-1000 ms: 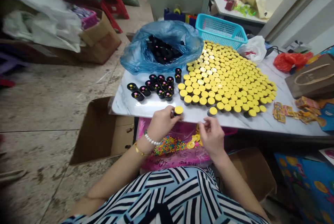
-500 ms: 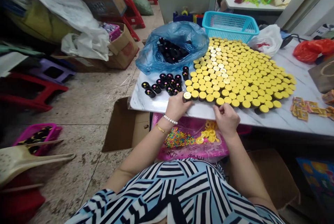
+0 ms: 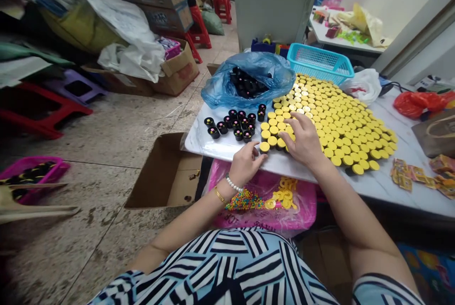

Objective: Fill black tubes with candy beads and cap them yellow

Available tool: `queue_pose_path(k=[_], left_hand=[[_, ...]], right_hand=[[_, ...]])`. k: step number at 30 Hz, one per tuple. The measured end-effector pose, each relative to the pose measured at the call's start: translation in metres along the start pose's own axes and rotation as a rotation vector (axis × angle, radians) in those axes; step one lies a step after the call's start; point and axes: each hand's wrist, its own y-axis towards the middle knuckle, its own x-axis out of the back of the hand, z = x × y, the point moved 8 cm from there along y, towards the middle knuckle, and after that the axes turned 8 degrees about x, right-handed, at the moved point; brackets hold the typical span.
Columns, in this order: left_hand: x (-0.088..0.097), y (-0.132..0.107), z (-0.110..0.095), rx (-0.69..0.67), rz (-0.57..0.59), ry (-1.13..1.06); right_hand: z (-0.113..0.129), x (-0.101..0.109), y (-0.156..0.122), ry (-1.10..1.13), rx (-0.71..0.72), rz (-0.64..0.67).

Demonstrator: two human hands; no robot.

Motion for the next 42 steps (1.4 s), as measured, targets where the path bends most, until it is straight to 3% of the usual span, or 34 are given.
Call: queue_pose_path(k=[2,5,8,16,29,42], left_hand=[[-0.003,0.006,0.000,0.031,0.037,0.053],[-0.006,0.016,-0.004,0.079,0.098,0.172],[-0.009,0.028,-0.009,0.134,0.174,0.268],[-0.020,0.053,-0.012,0.197,0.251,0.260],[-0.030,0.073,-0.015,0.215,0.294,0.212],[-0.031,0.067,-0.015,0.210,0.264,0.209]], right_hand=[[-0.009,-0.031,0.027,-0.020,0.011,0.196],[-0.017,-0.075,0.044,-0.077,-0.003,0.472],[-0.017,-0.097,0.042,-0.106,-0.049,0.590],[-0.018,-0.103,0.034,-0.156,-0.178,0.505],[-0.031,-0.102,0.029,-0.211,-0.156,0.473],[-0.038,-0.105,0.030,-0.168,-0.211,0.512]])
